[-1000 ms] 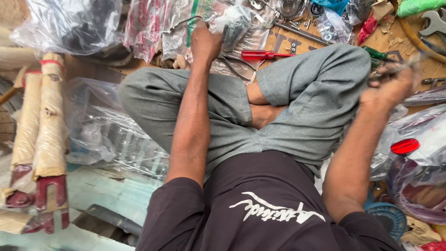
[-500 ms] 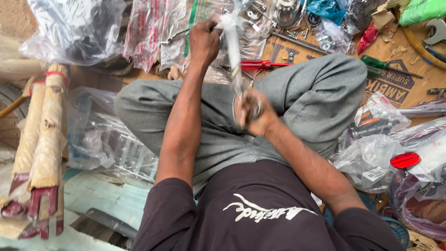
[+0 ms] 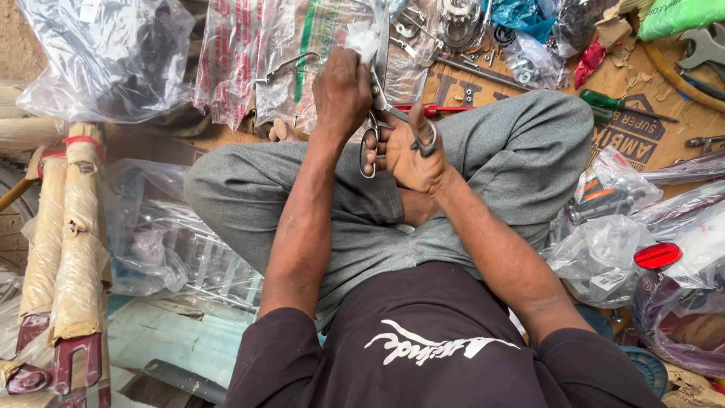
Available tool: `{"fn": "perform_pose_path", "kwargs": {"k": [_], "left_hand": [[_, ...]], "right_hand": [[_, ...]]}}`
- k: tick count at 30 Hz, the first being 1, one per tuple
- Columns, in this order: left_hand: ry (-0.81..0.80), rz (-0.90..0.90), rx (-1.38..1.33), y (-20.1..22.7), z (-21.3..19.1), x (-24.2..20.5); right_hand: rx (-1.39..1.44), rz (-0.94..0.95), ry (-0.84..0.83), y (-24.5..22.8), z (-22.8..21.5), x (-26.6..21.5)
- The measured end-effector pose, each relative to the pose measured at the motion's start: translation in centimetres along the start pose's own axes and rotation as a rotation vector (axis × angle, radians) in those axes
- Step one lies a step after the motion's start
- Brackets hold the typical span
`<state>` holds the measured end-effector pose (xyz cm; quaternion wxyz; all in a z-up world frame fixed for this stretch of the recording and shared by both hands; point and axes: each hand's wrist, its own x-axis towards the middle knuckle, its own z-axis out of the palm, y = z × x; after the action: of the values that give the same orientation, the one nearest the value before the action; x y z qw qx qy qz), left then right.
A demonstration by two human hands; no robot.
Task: The person sits cross-legged on the floor and uses pliers to bend and shape a long metal rod. They then handle small metal components, including a nut and a bolt, and appear to be assembling them into a small metal structure.
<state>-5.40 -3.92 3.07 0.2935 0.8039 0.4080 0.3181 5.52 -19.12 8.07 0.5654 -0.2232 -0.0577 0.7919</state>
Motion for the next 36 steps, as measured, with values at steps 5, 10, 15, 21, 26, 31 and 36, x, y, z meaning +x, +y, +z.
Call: {"fn": "perform_pose_path", "kwargs": {"k": [5, 10, 15, 21, 26, 31, 36], "left_hand": [[0.018, 0.158, -0.049, 2.1, -2.1, -0.1], [0.038, 0.157, -0.158, 2.8, -3.0, 0.0], [-0.050, 0.053, -0.306, 2.6, -2.7, -0.5], [-0.110, 0.025, -0.403, 2.2, -3.4, -0.9], [-0.191, -0.168, -0.704, 3.4, -4.2, -0.6], [-0.455, -0.413, -0.956, 6.1, -5.8, -1.6], [-0.205, -0.235, -1.028, 5.0, -5.9, -4.8]], "right_hand": [[0.189, -0.041, 0.039, 0.7, -0.6, 0.4], [0.228, -0.158, -0.029, 1.4, -1.5, 0.8], [0.081, -0.105, 0.095, -0.5, 1.9, 1.6], [0.179, -0.137, 0.020, 0.4, -0.5, 1.0], [-0.010, -0.153, 0.166, 0.7, 0.2, 1.0], [-0.122, -0.192, 0.288, -0.1, -0.6, 1.8], [-0.046, -0.196, 0.112, -1.2, -6.1, 2.0]]}}
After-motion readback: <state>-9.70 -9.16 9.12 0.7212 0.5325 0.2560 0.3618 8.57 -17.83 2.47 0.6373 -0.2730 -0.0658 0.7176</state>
